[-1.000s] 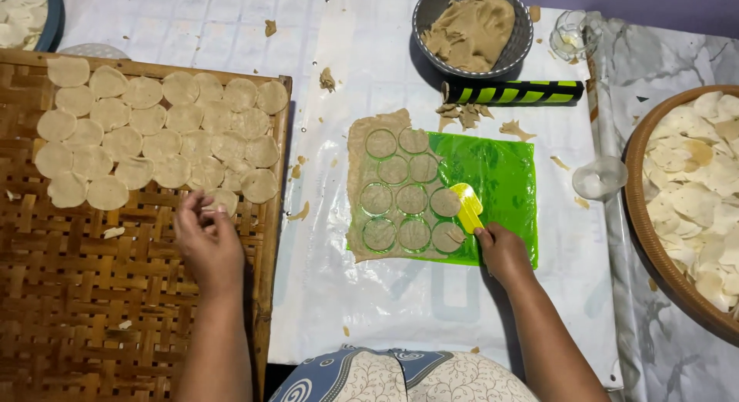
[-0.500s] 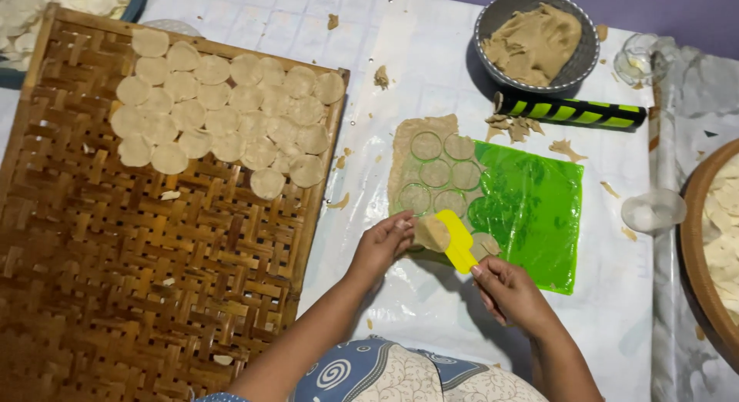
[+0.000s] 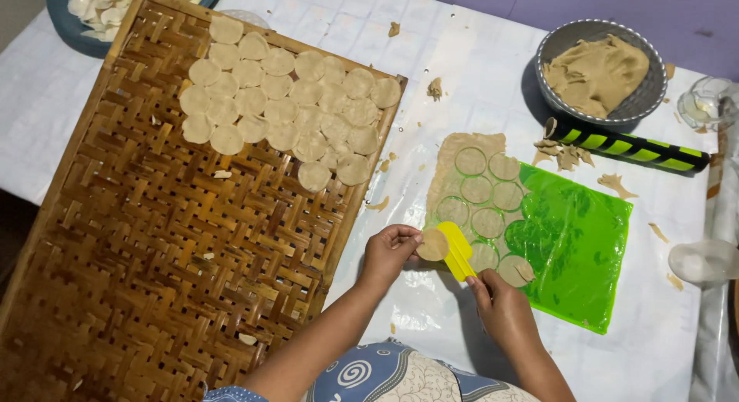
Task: Separating small dough circles from a pre-cut sheet and arranging them onto a wooden tray for drying.
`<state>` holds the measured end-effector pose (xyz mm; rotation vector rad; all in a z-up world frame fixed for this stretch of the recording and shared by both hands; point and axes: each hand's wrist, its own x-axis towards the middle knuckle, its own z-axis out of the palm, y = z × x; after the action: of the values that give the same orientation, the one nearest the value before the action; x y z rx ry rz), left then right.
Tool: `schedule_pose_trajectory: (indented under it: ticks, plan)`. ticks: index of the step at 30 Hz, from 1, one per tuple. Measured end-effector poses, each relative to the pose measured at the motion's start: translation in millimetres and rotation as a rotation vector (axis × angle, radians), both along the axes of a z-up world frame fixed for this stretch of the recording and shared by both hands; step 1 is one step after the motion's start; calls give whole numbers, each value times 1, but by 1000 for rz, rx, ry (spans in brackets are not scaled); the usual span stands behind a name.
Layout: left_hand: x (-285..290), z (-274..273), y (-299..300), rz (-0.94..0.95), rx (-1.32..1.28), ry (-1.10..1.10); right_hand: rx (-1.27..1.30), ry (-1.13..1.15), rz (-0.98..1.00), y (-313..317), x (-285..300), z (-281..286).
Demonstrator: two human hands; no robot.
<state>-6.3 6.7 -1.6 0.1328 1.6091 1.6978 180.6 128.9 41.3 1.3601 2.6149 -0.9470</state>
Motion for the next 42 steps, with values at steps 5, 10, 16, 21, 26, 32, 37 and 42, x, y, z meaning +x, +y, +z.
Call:
schedule_pose_trajectory:
  ticks: [5, 10, 16, 21, 26, 32, 37, 42]
  plan:
    - [-38, 66, -31, 6, -285, 168, -65, -16, -36, 5, 0, 6]
    - [-106, 90, -68, 238, -227, 241, -141, -56, -109, 9, 5, 10]
    - [-170, 86, -93, 294, -281, 375, -226, -39, -177, 12, 9, 9]
    - [-206, 46, -108, 297, -449, 780, -218, -14, -201, 14, 12, 10]
    - [-208, 56, -111, 296, -642, 823, -212, -15, -220, 15, 13, 14]
    - [-197, 75, -106, 300, -564, 822, -224, 0, -235, 17, 12, 12]
    - [-193, 84, -95, 255, -452, 703, -210, -43, -217, 17, 9, 10]
    - [-214, 48, -100, 326, -403, 795, -191, -6, -200, 17, 11, 10]
